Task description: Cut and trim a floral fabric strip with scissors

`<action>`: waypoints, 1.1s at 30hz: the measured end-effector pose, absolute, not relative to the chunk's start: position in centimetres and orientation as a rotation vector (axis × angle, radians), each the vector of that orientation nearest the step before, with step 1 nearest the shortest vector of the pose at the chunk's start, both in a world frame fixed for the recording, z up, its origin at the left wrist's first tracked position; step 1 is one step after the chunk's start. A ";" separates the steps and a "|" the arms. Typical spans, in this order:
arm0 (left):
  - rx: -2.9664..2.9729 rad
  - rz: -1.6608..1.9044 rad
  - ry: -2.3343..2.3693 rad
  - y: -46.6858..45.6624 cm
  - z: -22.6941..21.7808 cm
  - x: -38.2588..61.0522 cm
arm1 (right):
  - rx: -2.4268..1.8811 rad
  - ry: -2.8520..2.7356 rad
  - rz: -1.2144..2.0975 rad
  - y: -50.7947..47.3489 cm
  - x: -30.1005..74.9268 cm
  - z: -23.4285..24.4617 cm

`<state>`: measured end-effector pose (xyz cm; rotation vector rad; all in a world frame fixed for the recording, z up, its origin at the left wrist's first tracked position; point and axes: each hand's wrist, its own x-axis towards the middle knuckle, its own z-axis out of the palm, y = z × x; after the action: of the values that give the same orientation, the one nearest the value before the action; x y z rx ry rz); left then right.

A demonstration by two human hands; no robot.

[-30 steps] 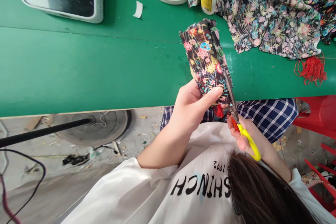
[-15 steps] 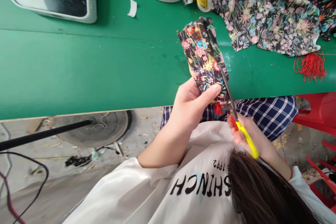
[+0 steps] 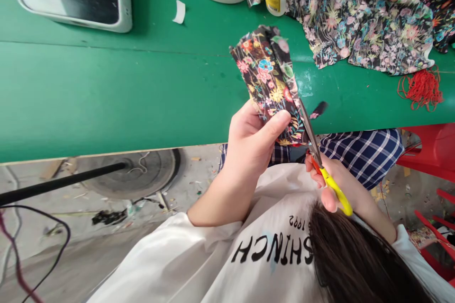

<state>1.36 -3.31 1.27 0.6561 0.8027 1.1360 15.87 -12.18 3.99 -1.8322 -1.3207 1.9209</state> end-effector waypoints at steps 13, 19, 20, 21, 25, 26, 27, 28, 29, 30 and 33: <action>0.792 1.171 0.848 -4.0 1.0 1.1 | -1.778 -1.345 1.939 -12.4 16.1 3.4; 0.799 1.112 0.838 -4.0 0.8 1.1 | -1.714 -1.349 1.949 -12.3 16.2 3.4; 0.801 1.111 0.834 -4.0 0.8 1.1 | -1.712 -1.341 1.957 -12.4 16.2 3.4; 0.803 1.109 0.830 -4.0 0.8 1.1 | -1.705 -1.326 1.969 -12.4 16.1 3.4; 0.793 1.091 0.823 -4.1 0.8 1.1 | -1.692 -1.249 2.008 -12.3 15.8 3.6; 0.791 1.090 0.821 -4.1 0.7 1.1 | -1.708 -1.237 2.003 -12.3 15.7 3.7; 0.789 1.089 0.821 -4.1 0.7 1.1 | -1.728 -1.227 1.994 -12.2 15.7 3.7; 0.788 1.090 0.818 -4.0 0.7 1.1 | -1.745 -1.219 1.981 -12.2 15.6 3.7; 0.786 1.087 0.814 -4.0 0.6 1.1 | -1.753 -1.212 1.969 -12.3 15.6 3.6; 0.785 1.085 0.807 -4.0 0.5 1.1 | -1.751 -1.205 1.960 -12.3 15.6 3.6; 0.782 1.077 0.796 -4.0 0.4 1.1 | -1.722 -1.202 1.937 -12.6 15.6 3.3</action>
<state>1.12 -3.95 0.39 0.7818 0.7955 1.0765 15.56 -12.57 3.28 -1.7217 -1.2017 1.9372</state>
